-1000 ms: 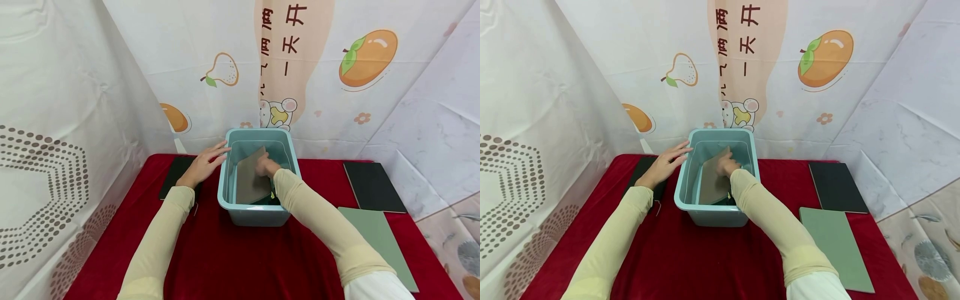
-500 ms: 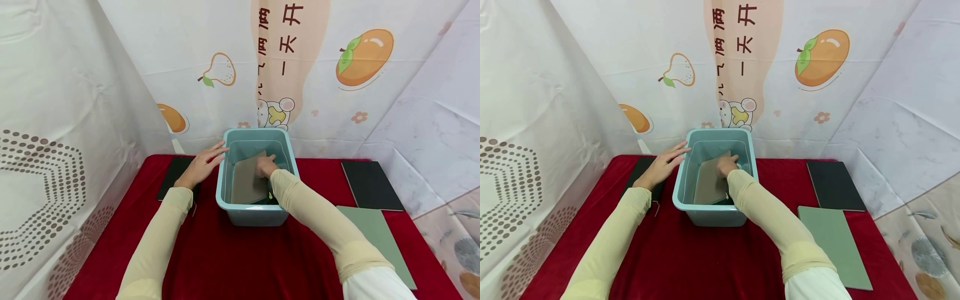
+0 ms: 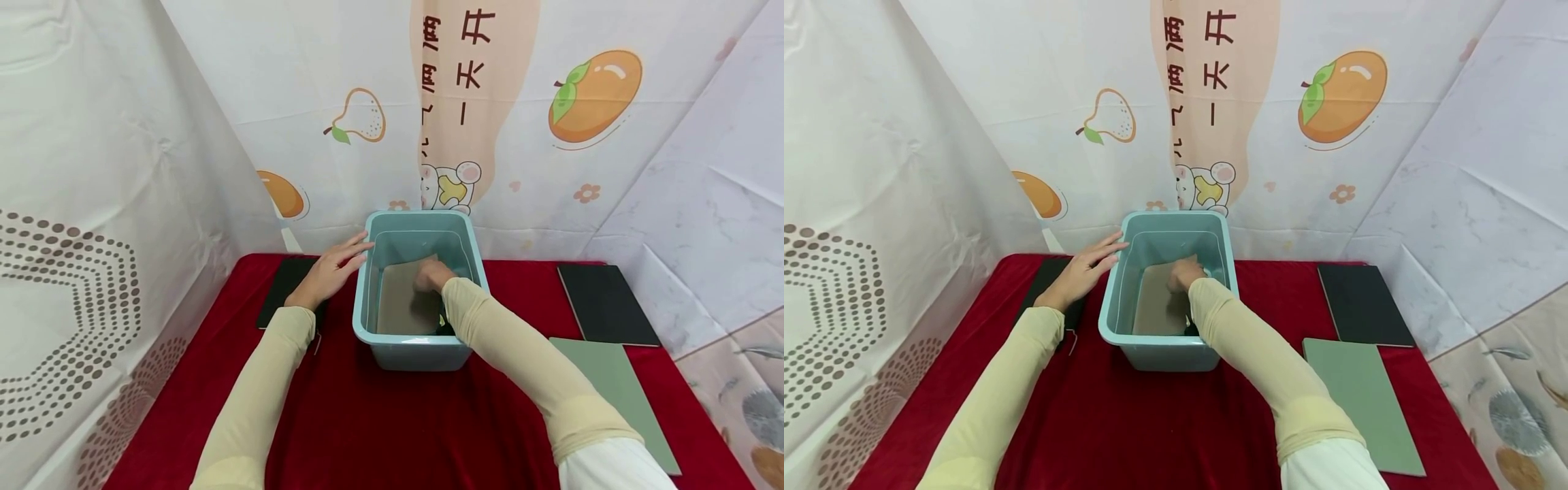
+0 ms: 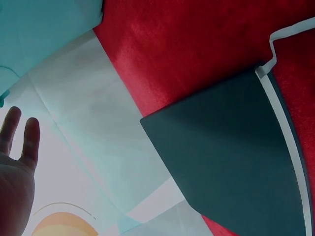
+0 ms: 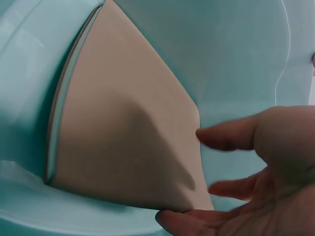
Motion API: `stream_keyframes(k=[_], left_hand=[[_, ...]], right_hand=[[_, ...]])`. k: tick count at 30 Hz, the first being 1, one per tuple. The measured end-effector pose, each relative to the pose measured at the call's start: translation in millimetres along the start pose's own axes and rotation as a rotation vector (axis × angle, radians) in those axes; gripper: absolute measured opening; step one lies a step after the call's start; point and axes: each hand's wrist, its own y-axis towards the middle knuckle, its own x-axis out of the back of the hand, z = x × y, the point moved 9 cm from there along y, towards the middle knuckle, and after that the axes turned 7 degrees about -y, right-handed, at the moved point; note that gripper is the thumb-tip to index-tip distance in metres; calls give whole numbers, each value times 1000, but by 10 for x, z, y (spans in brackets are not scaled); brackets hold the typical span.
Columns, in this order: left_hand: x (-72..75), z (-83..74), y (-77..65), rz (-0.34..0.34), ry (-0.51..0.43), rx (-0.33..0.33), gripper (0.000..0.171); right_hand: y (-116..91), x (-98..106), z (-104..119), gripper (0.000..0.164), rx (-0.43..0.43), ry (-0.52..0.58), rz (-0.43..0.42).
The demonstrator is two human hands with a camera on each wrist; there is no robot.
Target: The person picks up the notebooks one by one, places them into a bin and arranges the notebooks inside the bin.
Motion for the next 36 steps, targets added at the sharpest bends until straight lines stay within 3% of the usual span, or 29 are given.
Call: stream_keyframes(k=[4, 9, 12, 20, 26, 32, 36], left_hand=[[3, 9, 3, -4, -7, -10, 45], [-29, 35, 6, -6, -12, 0, 46], [-46, 40, -3, -5, -11, 4, 47], [-22, 30, -4, -16, -2, 8, 50], [-16, 21, 3, -14, 2, 2, 47], [-18, 35, -10, -9, 2, 7, 49], [-13, 35, -3, -13, 6, 9, 48]], right_hand=[[-86, 27, 14, 41, 2, 198, -16], [-79, 18, 48, 52, 24, 303, 7], [-86, 22, 51, 52, 38, 250, -17], [-94, 120, 38, 83, -7, 130, -155], [-86, 238, 40, 86, -30, 104, -247], [-130, 297, 59, 87, -55, 123, -263], [-173, 417, 69, 85, -52, 116, -348]])
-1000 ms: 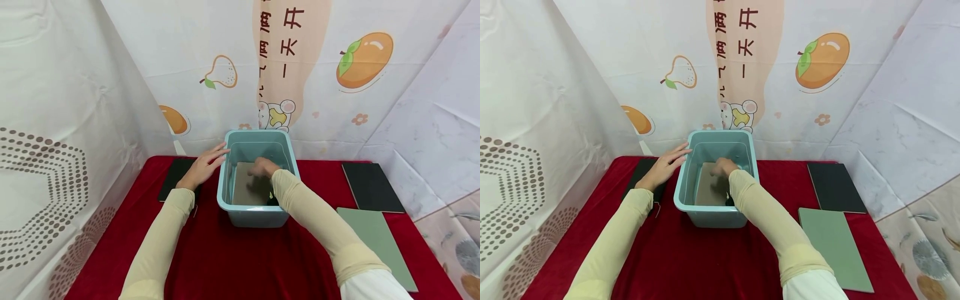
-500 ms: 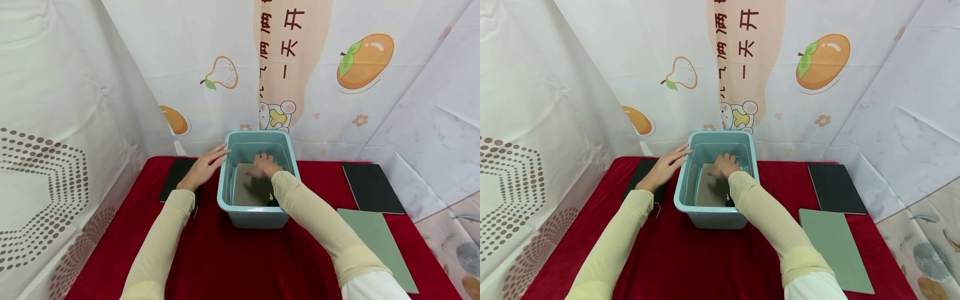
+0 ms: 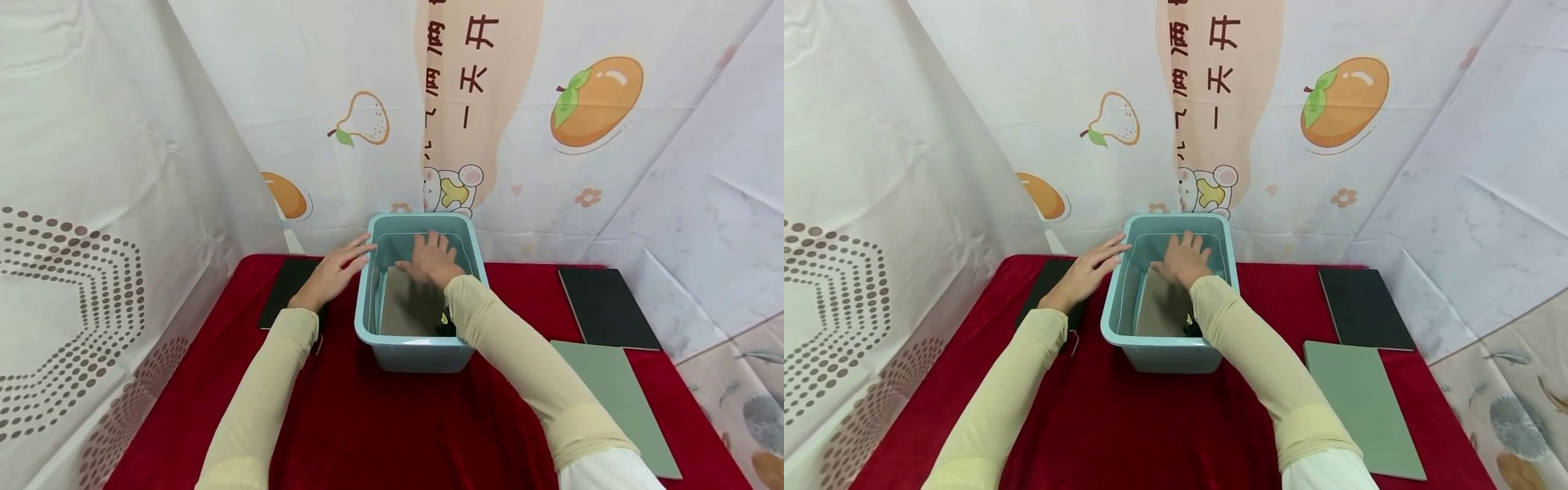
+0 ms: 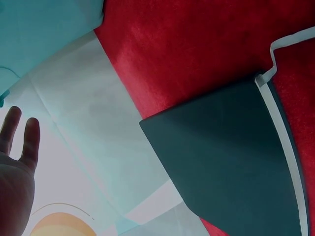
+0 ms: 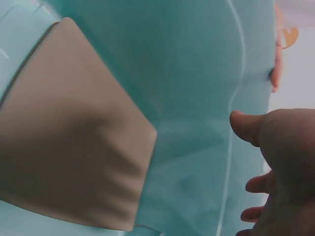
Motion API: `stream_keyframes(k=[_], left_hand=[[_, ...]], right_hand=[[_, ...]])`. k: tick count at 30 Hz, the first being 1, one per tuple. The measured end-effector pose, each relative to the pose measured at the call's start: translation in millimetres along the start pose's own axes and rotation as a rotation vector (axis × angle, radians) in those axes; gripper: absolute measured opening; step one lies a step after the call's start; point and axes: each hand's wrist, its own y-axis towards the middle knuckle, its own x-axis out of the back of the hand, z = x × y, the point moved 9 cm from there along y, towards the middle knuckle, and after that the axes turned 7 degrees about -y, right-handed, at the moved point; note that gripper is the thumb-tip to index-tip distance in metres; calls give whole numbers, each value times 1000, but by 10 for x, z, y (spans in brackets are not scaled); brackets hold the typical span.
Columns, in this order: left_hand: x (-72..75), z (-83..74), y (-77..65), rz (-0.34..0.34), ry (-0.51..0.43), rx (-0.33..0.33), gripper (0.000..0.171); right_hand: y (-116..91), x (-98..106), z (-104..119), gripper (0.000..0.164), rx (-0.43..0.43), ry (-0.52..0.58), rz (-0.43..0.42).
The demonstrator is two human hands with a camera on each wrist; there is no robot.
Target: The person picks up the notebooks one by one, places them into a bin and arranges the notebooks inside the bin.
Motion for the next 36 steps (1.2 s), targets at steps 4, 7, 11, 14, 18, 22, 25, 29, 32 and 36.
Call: stream_keyframes(k=[4, 7, 11, 14, 18, 22, 25, 29, 32, 36], left_hand=[[8, -15, 1, -8, -2, -5, 45], [0, -20, 3, -5, -7, -7, 46], [-9, -22, 3, -5, -14, -8, 48], [-3, -20, -1, -9, -13, -5, 49], [1, -22, -3, -5, -11, -6, 50], [3, -15, -4, -6, -11, 3, 46], [4, -7, -6, -12, -11, 10, 43], [-1, -7, -9, -9, -11, 12, 43], [0, -11, -12, -9, -6, 16, 43], [1, -9, -13, -16, 1, 28, 42]], right_hand=[[-17, 115, 16, 85, 3, -16, -55], [-39, 161, 7, 85, -6, -31, -55], [-57, 212, -13, 86, -13, -38, -44], [-71, 261, -18, 88, -11, -44, -35], [-94, 335, -24, 90, -14, -45, -29], [-106, 388, -43, 91, -24, -50, -18], [-108, 420, -69, 91, -29, -59, -15], [-136, 480, -103, 92, -24, -64, -27], [-167, 537, -127, 92, -12, -55, -40], [-200, 614, -166, 91, -7, -54, -49]])
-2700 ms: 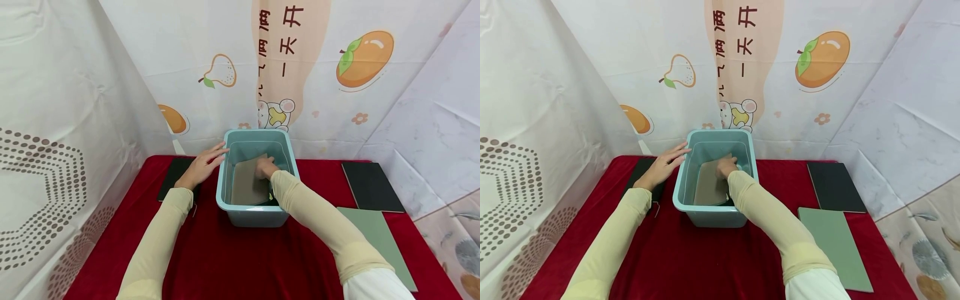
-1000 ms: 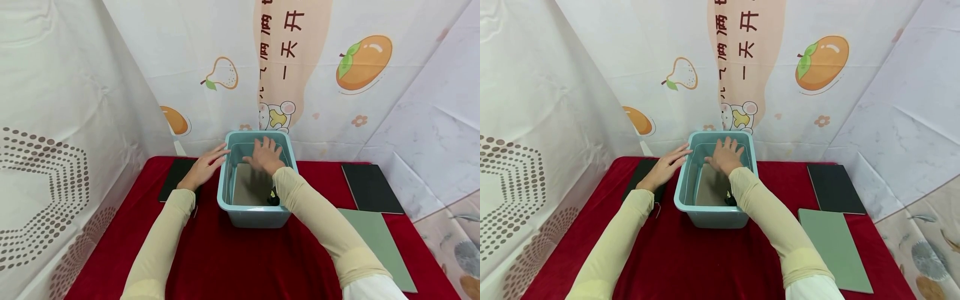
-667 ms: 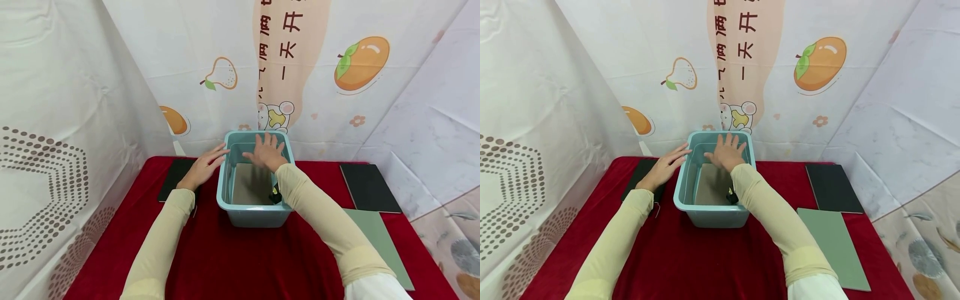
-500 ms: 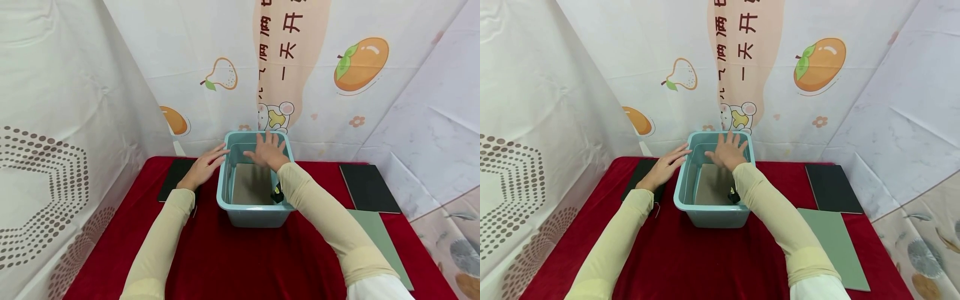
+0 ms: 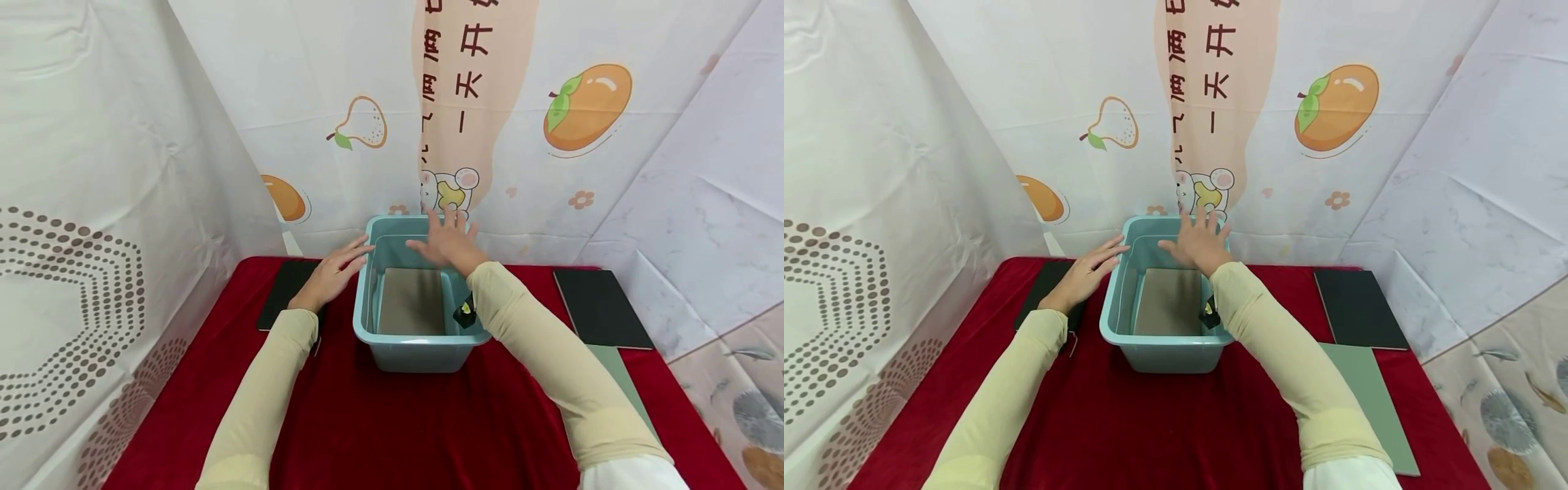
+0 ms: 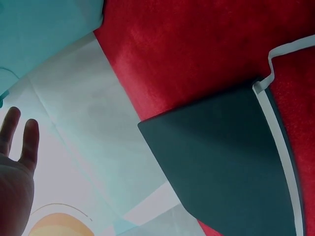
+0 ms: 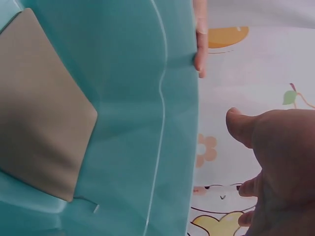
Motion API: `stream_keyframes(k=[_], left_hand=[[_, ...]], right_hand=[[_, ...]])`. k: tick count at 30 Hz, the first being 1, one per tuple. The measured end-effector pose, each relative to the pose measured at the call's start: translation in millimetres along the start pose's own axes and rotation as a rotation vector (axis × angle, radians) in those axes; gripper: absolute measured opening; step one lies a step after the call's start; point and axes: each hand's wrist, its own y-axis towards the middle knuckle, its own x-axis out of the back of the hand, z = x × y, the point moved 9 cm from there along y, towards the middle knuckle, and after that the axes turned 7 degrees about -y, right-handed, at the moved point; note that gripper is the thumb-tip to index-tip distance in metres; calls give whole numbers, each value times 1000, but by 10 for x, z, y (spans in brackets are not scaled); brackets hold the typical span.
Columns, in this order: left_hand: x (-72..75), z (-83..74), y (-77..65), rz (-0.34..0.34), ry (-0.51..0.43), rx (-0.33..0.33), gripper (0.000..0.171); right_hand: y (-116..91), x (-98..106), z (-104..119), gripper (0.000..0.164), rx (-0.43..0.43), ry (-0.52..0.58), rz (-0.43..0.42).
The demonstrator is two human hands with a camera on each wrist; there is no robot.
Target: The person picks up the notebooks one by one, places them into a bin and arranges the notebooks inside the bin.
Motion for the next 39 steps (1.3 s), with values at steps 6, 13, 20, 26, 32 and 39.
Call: stream_keyframes(k=[6, 13, 20, 26, 32, 39], left_hand=[[-7, 4, 1, -1, -2, -1, 45], [1, -10, -3, -3, -7, -17, 45], [19, 0, 3, 1, -2, -22, 50], [18, 3, -11, 2, -13, -24, 49], [6, -2, -13, -1, -12, -35, 47], [-10, -8, 2, 0, -11, -46, 47]], right_hand=[[-53, 68, -86, 91, 1, 11, 2], [-98, 122, -220, 92, -2, 25, 7], [-139, 156, -379, 93, -17, 36, 21], [-163, 146, -503, 90, -22, 41, 24], [-208, 150, -620, 91, -21, 42, 19], [-261, 132, -741, 92, -8, 31, -7]])
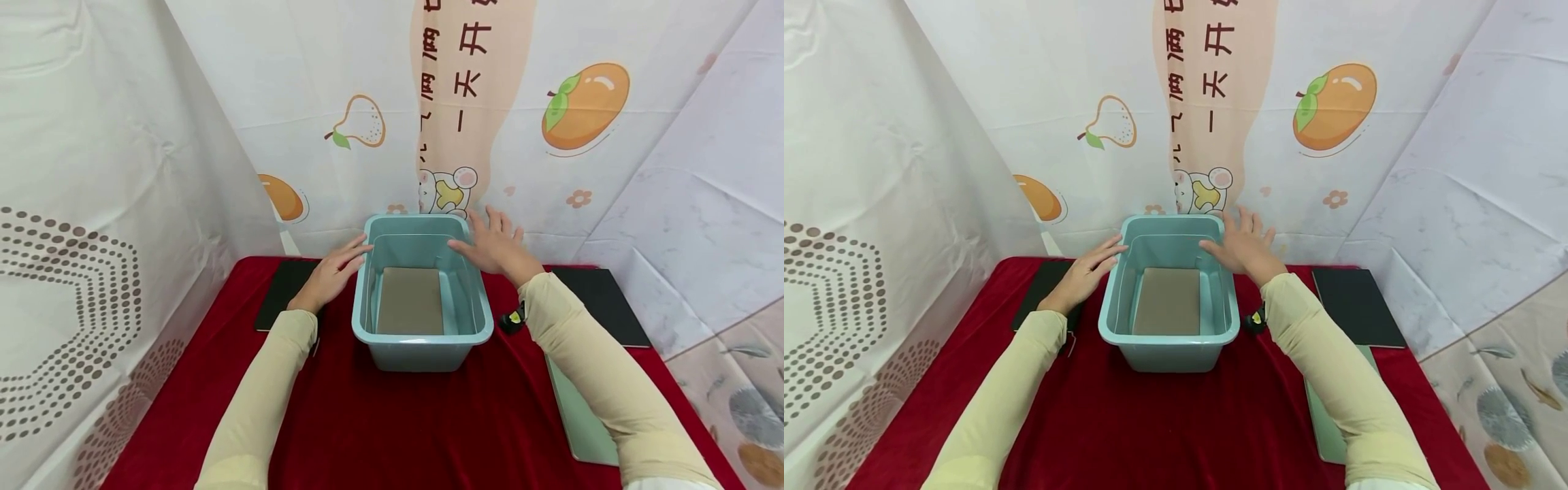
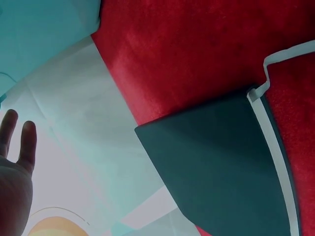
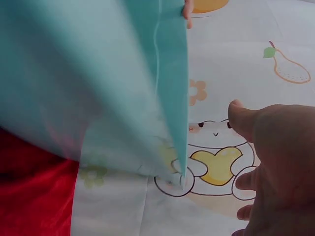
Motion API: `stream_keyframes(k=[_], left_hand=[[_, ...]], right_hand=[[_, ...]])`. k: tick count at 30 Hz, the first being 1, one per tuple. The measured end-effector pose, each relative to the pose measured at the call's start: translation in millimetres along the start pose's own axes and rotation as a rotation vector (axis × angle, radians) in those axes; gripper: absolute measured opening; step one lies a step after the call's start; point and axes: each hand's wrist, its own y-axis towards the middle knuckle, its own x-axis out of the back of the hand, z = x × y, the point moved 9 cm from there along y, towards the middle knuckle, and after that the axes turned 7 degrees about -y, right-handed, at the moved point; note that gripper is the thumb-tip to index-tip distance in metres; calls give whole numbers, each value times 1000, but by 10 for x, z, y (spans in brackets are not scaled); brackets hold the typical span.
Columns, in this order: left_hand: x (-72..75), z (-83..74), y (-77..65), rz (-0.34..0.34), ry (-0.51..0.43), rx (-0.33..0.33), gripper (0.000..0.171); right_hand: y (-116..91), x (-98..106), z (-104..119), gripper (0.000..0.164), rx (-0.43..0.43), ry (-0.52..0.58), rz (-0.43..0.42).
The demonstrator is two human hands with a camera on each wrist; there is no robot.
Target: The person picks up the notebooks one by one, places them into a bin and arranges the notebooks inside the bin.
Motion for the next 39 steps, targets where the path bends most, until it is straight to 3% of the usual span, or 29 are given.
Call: stream_keyframes(k=[20, 39], left_hand=[[31, -21, 6, -18, -11, -28, 45], [-13, 5, 6, -9, -12, -19, 49]], right_hand=[[-157, -23, -304, 83, 122, -68, -230], [-387, -230, -697, 85, 131, -106, -184]])
